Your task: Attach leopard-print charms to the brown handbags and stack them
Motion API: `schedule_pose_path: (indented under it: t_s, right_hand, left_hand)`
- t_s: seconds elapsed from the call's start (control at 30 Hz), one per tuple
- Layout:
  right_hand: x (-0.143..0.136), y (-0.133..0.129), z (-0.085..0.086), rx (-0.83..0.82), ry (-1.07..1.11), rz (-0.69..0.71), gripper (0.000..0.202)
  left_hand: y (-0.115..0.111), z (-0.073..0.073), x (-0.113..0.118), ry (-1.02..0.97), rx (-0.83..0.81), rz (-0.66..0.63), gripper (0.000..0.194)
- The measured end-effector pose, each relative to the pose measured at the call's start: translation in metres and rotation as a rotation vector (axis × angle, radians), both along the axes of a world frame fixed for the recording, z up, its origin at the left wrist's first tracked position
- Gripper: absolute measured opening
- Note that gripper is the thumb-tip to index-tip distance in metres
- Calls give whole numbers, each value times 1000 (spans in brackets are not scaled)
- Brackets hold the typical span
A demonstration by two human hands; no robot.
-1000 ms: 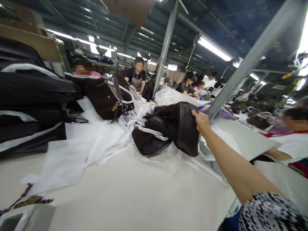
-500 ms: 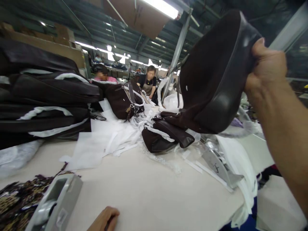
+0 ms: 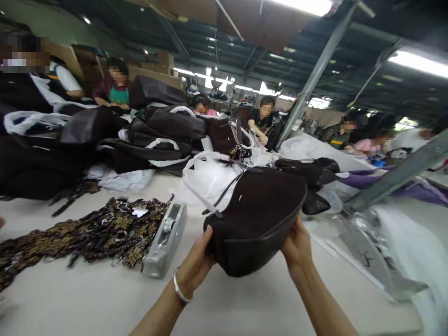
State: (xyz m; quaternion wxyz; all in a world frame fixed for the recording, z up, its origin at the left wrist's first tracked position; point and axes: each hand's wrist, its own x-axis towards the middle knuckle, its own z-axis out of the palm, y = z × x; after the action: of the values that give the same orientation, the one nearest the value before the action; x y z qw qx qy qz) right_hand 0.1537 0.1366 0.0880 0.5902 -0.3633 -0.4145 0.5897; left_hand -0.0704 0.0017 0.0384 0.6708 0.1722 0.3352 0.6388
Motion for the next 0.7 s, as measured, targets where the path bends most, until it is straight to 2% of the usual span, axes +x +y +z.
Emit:
schedule_pose_path:
  t_s: [0.1, 0.17, 0.23, 0.3, 0.37, 0.4, 0.43, 0.5, 0.6, 0.67, 0.7]
  right_hand:
    - [10, -59, -68, -377, 169, 116, 31]
    - [26, -97, -98, -577, 207, 191, 29]
    - [46, -129, -116, -726, 151, 309, 28]
    - [69, -148, -121, -820, -65, 519, 32]
    - [92, -151, -112, -837, -404, 743, 36]
    - [102, -147, -102, -813, -575, 793, 36]
    - [110, -140, -89, -758, -727, 786, 35]
    - [120, -121, -55, -589, -941, 572, 30]
    - [112, -93, -9, -156, -1148, 178, 24]
    - [95, -81, 3, 75, -1193, -10, 21]
    - [85, -77, 1, 186, -1210, -37, 20]
  left_hand:
    - [-3, -22, -13, 25, -203, 178, 53]
    - [-10, -37, -24, 85, -202, 232, 59]
    - [-20, -48, -35, 186, -150, 230, 65]
    - [-31, -57, -46, 347, -123, 195, 67]
    - [-42, -64, -55, 602, -132, 129, 63]
    - [-48, -67, -59, 768, -147, 96, 60]
    - [-53, -67, -61, 951, -158, 79, 58]
    - [-60, -59, -60, 1332, -117, 119, 56]
    - [-61, -25, -43, 1721, 123, 302, 53]
    - [-55, -3, -24, 1805, 274, 329, 48]
    - [-51, 4, -15, 1824, 323, 263, 46]
